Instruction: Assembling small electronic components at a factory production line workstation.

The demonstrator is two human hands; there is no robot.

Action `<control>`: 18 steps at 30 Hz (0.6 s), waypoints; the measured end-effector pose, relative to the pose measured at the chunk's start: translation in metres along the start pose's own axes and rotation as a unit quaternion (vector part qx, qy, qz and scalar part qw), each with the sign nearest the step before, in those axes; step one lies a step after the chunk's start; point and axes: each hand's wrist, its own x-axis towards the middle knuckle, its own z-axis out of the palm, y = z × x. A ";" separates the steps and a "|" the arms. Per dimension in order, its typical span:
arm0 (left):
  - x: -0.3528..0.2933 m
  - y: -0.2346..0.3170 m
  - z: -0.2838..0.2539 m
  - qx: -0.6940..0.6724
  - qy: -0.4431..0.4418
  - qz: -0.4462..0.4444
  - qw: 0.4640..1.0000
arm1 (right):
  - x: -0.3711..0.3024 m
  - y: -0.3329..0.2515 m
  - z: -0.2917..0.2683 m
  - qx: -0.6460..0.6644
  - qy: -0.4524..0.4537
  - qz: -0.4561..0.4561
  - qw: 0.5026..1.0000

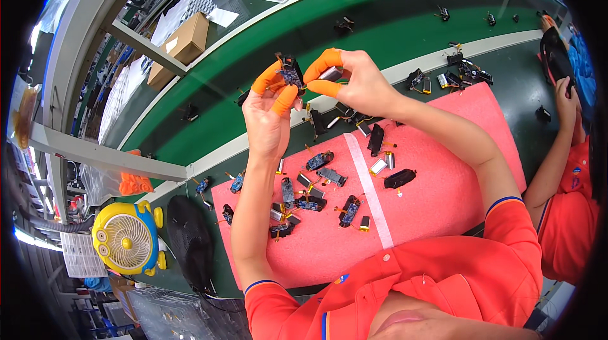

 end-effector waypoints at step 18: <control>-0.009 0.005 0.012 0.096 -0.033 0.004 0.995 | -0.011 -0.021 0.003 -0.107 0.052 -0.056 0.991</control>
